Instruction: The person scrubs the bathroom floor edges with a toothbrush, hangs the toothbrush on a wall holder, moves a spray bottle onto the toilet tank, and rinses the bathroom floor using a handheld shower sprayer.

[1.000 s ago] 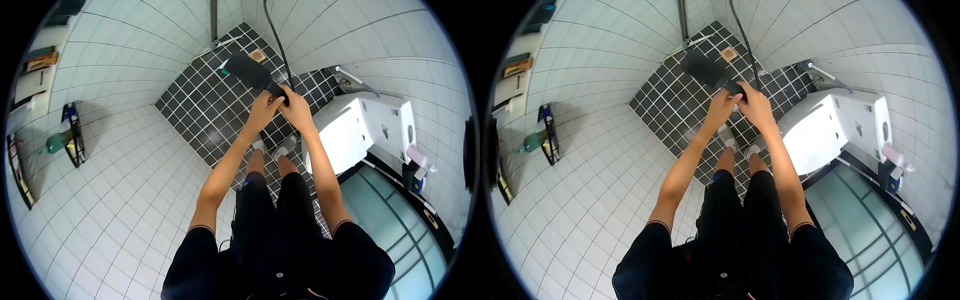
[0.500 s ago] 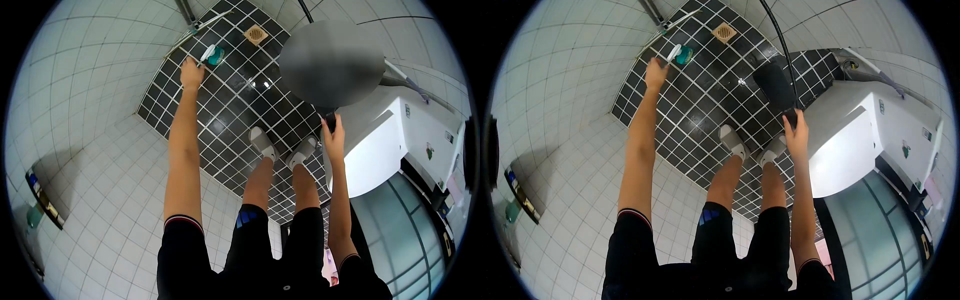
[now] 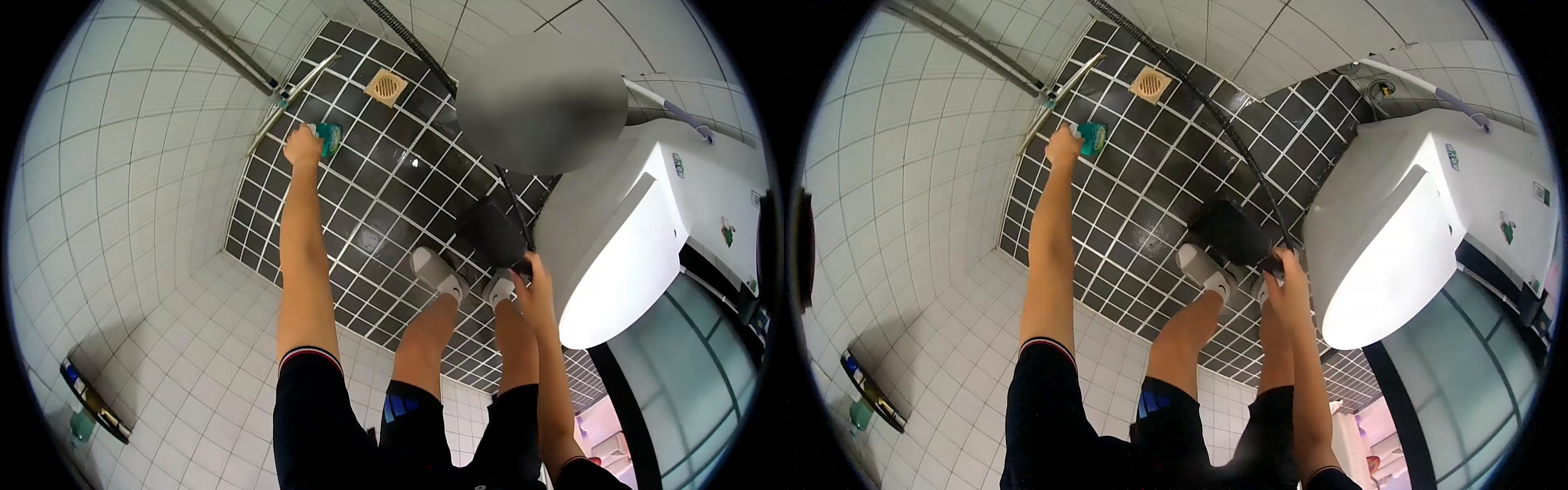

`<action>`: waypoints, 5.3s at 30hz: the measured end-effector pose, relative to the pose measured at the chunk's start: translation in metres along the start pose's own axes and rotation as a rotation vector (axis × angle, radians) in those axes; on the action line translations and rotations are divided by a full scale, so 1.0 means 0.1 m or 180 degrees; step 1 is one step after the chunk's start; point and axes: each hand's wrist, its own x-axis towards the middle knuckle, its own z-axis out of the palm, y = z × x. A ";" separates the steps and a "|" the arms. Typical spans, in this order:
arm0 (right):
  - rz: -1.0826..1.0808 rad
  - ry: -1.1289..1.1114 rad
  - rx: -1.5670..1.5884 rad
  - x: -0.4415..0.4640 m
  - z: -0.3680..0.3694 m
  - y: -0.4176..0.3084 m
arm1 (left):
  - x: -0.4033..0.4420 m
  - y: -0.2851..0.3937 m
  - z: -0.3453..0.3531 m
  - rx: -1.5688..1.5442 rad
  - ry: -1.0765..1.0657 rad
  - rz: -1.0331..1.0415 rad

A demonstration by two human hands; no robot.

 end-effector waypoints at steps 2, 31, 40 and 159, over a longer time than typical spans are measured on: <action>0.0082 -0.0133 -0.0035 -0.04 0.02 -0.01 | 0.04 -0.02 0.06 0.0059 0.0107 0.0081; -0.0497 -0.0172 -0.0030 -1.34 -1.42 -1.28 | -5.80 2.81 -6.61 -0.2052 0.1222 0.3177; -0.0573 -0.0106 0.0320 -1.58 -2.20 -1.48 | -5.39 5.86 -5.80 -0.1502 0.1430 0.3856; 0.0261 0.3850 -0.0834 0.94 -5.52 -1.64 | -4.57 0.37 -5.51 -0.3138 0.1384 0.1299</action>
